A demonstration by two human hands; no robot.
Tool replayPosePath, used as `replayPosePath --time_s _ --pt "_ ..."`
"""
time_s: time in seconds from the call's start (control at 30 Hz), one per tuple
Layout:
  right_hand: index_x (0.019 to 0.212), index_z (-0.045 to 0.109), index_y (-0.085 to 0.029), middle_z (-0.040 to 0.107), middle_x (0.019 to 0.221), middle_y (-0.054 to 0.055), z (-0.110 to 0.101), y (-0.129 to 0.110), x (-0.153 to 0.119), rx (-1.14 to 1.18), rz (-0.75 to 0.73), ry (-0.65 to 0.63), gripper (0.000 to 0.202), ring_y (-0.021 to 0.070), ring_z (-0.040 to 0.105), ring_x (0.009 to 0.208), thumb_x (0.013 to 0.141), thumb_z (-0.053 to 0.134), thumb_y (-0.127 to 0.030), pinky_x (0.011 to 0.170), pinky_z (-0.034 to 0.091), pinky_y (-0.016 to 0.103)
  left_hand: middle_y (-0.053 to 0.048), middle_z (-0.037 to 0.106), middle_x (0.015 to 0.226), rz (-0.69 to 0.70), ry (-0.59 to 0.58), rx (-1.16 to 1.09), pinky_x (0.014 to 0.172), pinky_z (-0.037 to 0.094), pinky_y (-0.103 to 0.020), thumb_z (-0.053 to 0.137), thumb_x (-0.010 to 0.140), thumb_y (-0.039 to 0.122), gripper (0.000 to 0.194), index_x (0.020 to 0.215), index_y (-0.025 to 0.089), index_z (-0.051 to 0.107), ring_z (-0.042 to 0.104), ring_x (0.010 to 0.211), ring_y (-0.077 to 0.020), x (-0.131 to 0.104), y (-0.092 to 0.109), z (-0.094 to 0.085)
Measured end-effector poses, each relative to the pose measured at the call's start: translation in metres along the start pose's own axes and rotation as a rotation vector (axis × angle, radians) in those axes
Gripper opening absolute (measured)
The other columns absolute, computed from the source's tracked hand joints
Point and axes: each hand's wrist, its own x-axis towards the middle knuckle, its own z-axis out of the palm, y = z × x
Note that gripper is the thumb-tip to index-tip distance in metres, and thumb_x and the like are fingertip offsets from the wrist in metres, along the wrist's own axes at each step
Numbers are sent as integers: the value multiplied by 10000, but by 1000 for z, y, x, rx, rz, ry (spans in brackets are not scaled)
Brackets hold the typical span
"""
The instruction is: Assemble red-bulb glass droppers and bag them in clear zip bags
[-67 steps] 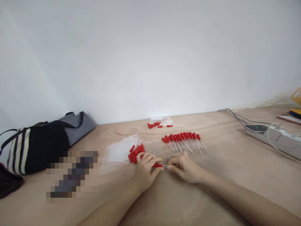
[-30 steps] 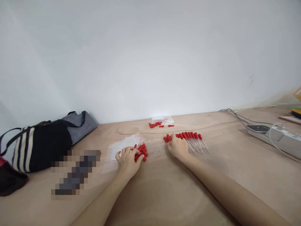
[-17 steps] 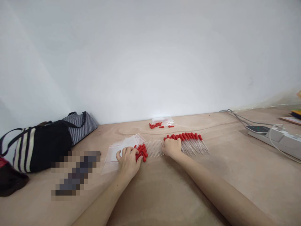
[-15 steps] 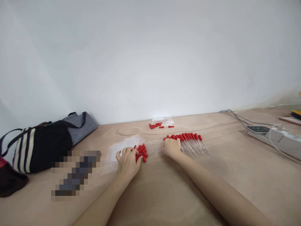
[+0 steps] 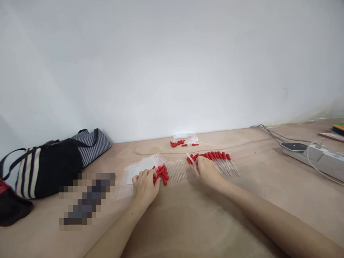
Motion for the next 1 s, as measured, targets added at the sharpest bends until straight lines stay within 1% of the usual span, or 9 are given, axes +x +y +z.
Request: replayPosePath --time_s 0.13,0.27,0.43,0.53,0.63,0.7,0.77,0.87,1.0 --pt "754 437 -159 567 717 55 7 28 -33 131 -165 75 193 157 494 639 851 272 -191 652 317 285 -69 599 903 14 2 2 734 281 -360 462 779 252 180 912 192 569 503 886 -243 2 1 1" --pt "786 441 -175 573 739 40 16 40 -52 267 -251 81 181 145 485 642 846 272 -149 694 350 299 -64 616 887 12 2 11 734 273 -368 469 773 245 155 871 191 577 505 882 -248 6 2 6" --pt "1115 463 -172 595 903 79 14 36 -55 310 -284 126 369 171 511 779 795 310 -67 732 378 314 -48 635 823 2 12 -3 730 269 -362 450 775 196 107 765 188 556 518 850 -235 9 3 8" --pt "1072 525 -183 598 859 72 12 35 -54 302 -329 118 405 166 523 776 762 319 -24 736 379 319 -50 637 835 -2 17 -25 735 275 -362 437 783 169 117 799 186 552 522 850 -233 10 3 8" --pt "951 568 -175 602 850 64 11 37 -54 350 -314 106 317 156 537 770 777 332 -53 718 388 304 -79 617 887 -37 77 -47 754 292 -377 426 797 166 181 928 168 551 513 873 -249 10 6 7" --pt "922 566 -173 605 849 58 10 38 -54 391 -290 96 279 151 543 772 799 330 -86 715 396 294 -86 591 897 -8 114 -133 764 320 -376 400 814 161 237 1004 164 539 513 873 -241 6 11 6" --pt "994 544 -181 605 891 58 10 39 -55 410 -294 83 306 151 542 806 803 323 -87 741 396 299 -71 557 886 89 108 -309 758 366 -343 367 828 156 260 1022 177 540 523 855 -208 0 20 7" --pt "1128 487 -211 594 954 61 9 37 -58 397 -345 54 413 154 534 839 784 323 -52 762 392 312 -45 520 869 212 60 -553 735 419 -287 350 833 162 238 935 188 564 529 833 -165 -11 36 10" --pt "1044 556 -226 605 901 57 11 31 -59 377 -347 38 352 157 540 812 801 350 -77 747 387 312 -39 560 863 280 -46 -655 756 422 -305 376 825 179 186 867 185 557 536 850 -172 -19 50 14"
